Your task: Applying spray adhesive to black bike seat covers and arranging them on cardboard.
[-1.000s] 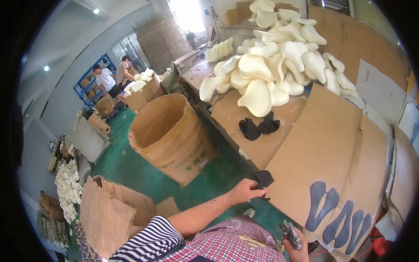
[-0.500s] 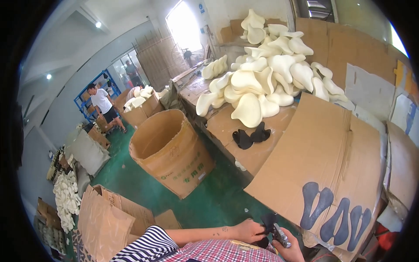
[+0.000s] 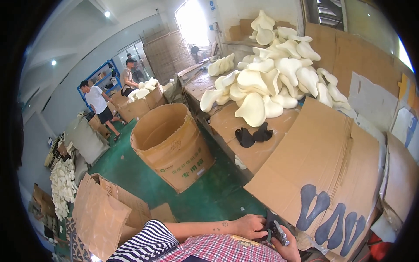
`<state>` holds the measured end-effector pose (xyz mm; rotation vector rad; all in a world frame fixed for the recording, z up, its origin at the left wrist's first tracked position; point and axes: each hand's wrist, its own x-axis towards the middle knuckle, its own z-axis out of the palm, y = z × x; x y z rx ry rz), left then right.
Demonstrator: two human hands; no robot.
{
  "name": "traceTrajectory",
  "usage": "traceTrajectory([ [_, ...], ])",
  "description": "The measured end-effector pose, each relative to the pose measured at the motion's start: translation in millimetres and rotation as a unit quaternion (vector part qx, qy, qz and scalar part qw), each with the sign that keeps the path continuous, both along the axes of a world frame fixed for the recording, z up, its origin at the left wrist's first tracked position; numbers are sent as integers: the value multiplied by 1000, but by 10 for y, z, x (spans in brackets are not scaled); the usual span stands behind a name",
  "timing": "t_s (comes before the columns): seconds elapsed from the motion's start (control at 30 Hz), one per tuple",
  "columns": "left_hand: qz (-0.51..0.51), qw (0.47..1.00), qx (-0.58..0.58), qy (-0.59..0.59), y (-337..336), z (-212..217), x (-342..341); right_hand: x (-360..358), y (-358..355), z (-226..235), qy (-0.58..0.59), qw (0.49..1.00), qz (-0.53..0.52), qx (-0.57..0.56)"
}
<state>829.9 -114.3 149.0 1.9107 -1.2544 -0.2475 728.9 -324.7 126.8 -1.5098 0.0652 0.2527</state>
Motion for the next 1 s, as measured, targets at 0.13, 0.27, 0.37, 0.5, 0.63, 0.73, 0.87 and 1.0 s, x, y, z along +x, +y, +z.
traceTrajectory([
  [0.13,-5,999,-39,-27,-16,22,7,-25,2,19,-8,1000,-3,-5],
  [0.27,-4,997,-49,-68,-36,114,23,-59,37,223,8,998,-17,-60],
  [0.37,-15,986,-139,-89,-80,86,54,-25,17,129,-4,1000,-11,-22],
  [0.5,-29,983,-175,-46,-81,-27,79,-14,32,150,3,1000,-23,-4],
  [0.63,-33,994,-98,25,26,-29,45,-23,9,149,8,999,-18,-38],
  [0.73,22,989,-138,-49,23,168,75,-49,34,332,65,996,0,-55],
  [0.87,121,962,-235,-61,-86,271,357,-69,50,681,112,986,-8,-122],
  [1.0,158,957,-196,142,-125,327,896,-55,-70,228,11,996,-41,-75],
])
